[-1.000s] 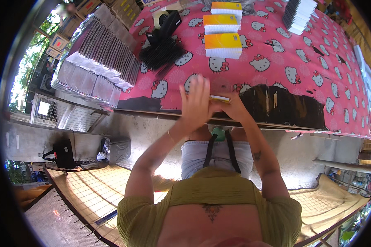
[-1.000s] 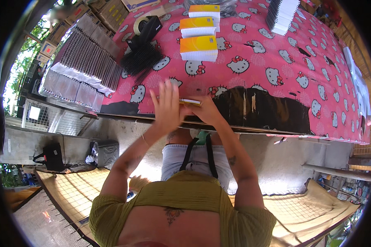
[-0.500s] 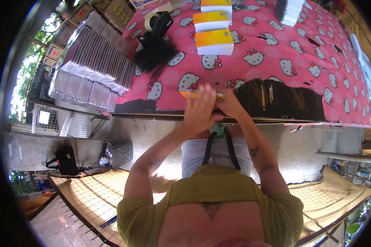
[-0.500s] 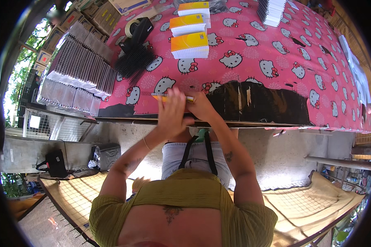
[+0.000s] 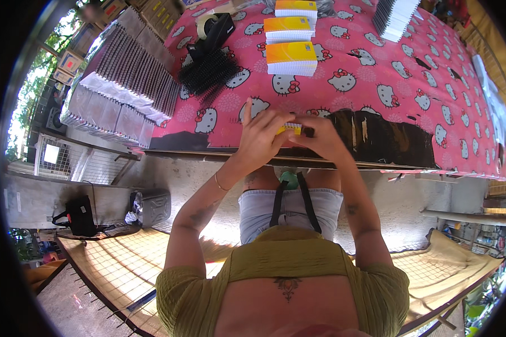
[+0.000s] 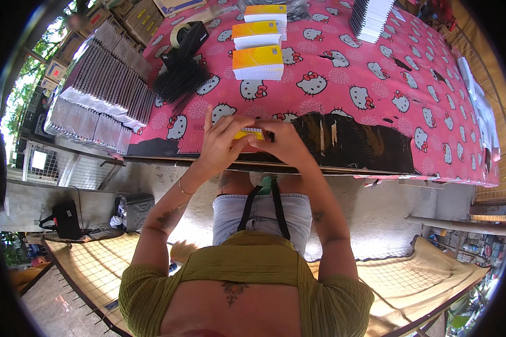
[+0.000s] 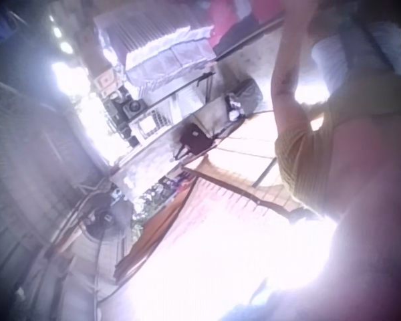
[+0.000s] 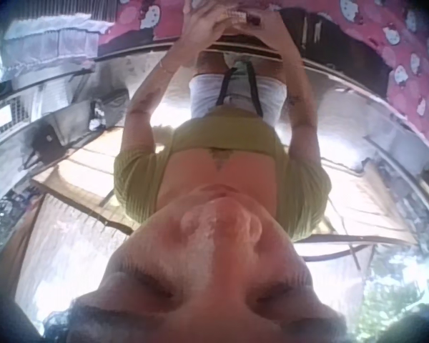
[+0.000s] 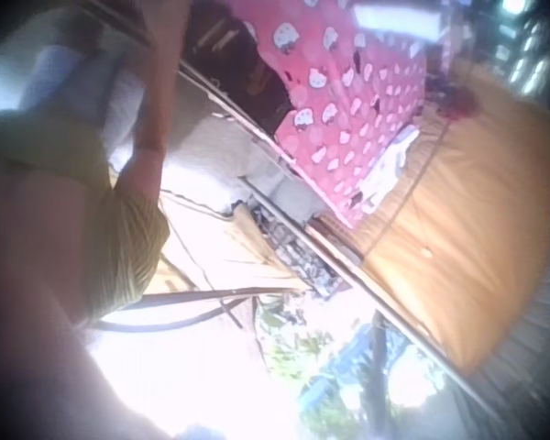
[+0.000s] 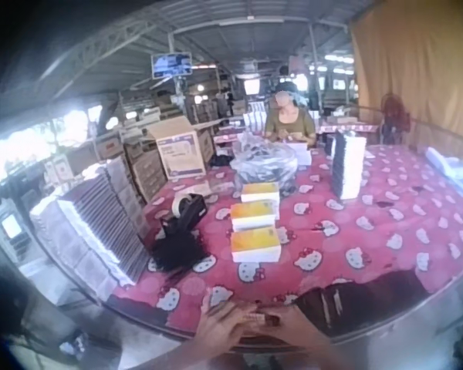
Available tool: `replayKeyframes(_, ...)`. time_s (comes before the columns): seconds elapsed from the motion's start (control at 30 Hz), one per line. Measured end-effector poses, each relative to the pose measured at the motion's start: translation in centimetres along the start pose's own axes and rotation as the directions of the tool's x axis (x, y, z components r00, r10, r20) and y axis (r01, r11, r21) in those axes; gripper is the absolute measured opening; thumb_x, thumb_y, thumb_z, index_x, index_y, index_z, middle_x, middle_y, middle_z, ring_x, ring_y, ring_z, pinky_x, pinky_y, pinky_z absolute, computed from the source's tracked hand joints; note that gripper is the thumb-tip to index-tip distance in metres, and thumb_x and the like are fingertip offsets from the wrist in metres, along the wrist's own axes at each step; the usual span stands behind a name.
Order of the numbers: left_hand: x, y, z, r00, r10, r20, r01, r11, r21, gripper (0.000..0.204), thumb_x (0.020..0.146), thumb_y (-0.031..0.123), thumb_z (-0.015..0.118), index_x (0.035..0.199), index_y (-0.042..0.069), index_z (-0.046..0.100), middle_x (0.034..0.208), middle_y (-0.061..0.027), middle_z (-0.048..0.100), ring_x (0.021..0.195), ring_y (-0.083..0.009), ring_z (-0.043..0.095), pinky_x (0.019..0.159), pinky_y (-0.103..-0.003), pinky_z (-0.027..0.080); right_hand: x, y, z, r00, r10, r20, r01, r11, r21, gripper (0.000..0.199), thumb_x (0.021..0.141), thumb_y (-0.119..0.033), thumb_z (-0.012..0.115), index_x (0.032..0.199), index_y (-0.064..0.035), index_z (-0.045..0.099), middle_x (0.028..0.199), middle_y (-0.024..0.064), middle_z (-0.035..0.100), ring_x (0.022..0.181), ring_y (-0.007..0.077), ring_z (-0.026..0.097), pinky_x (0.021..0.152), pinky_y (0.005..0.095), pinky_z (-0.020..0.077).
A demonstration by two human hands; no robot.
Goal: The person organizes yellow booklets by hand, sliding them into a sequence on a table and checking their alignment.
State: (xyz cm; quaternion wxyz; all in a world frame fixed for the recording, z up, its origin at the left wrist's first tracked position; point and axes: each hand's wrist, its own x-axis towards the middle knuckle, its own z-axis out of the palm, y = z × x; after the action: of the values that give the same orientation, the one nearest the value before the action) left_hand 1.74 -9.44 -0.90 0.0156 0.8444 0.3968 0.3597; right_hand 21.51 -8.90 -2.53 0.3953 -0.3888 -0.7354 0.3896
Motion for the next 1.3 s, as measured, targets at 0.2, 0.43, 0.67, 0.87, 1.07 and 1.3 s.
replayKeyframes(0.2,0.0,-0.6,0.4,1.0,0.022,0.008,-0.022,0.999,-0.025,0.013,0.089,0.017,0.066,0.101,0.015,0.069,0.087,-0.0006,0.067,0.089,-0.0214,0.063,0.114,-0.058,0.02,0.2,1.0,-3.1,0.993,0.065,0.098,-0.077,0.989,0.128,0.019,0.092,-0.002,0.066,0.11,0.0029,0.07,0.096,0.0082,0.072,0.091,0.0092,0.065,0.081,0.0251,0.0532)
replayKeyframes(0.43,-0.4,-0.7,0.2,0.999,0.017,0.037,-0.018,0.999,0.03,0.01,0.09,0.019,0.067,0.096,0.012,0.069,0.09,-0.0017,0.069,0.09,-0.0209,0.064,0.114,-0.051,0.022,1.6,0.3,-3.7,0.977,-0.112,0.181,0.116,0.993,-0.008,0.012,0.086,-0.004,0.071,0.096,0.0016,0.067,0.084,0.0074,0.068,0.078,0.0142,0.066,0.07,0.0282,0.0521)
replayKeyframes(0.67,0.7,1.5,-1.4,0.993,-0.097,0.074,0.1,0.994,-0.039,0.016,0.088,0.01,0.067,0.104,0.005,0.067,0.095,-0.0111,0.069,0.088,-0.027,0.067,0.082,-0.037,0.052,0.2,-1.5,-0.5,0.956,-0.146,-0.256,0.095,0.975,-0.199,0.023,0.082,-0.007,0.074,0.102,-0.0021,0.064,0.089,0.0128,0.063,0.076,0.0248,0.064,0.067,0.0321,0.0508)
replayKeyframes(0.87,8.1,4.3,-2.0,0.945,-0.312,0.099,0.29,0.656,-0.697,0.025,0.089,0.003,0.066,0.113,-0.001,0.067,0.099,-0.0184,0.071,0.088,-0.0303,0.071,0.074,-0.03,0.056,-1.0,-5.4,-1.6,0.767,-0.346,-0.541,-0.01,0.836,-0.549,0.043,0.086,-0.001,0.064,0.128,-0.0006,0.057,0.111,0.0165,0.063,0.1,0.0305,0.062,0.088,0.0361,0.0495)
replayKeyframes(1.07,12.6,-9.9,5.4,0.975,0.209,-0.075,-0.195,0.969,0.154,0.024,0.084,0.009,0.066,0.107,0.002,0.067,0.106,-0.0153,0.07,0.098,-0.0321,0.068,0.08,-0.04,0.058,-2.8,8.0,-17.8,0.803,0.335,-0.493,-0.157,0.917,0.367,0.044,0.093,-0.013,0.067,0.13,0.0021,0.048,0.111,0.0142,0.066,0.102,0.0219,0.065,0.086,0.0352,0.0525)
replayKeyframes(1.3,11.7,-7.5,3.2,0.981,0.172,-0.09,-0.157,0.976,0.153,0.025,0.082,0.006,0.063,0.106,0.003,0.067,0.103,-0.0144,0.068,0.098,-0.0319,0.065,0.083,-0.043,0.053,-1.0,8.7,-16.0,0.791,-0.244,-0.562,-0.279,0.672,-0.685,0.076,0.077,-0.023,0.084,0.14,-0.0015,0.045,0.138,0.0193,0.048,0.125,0.0265,0.05,0.1,0.0444,0.0426)
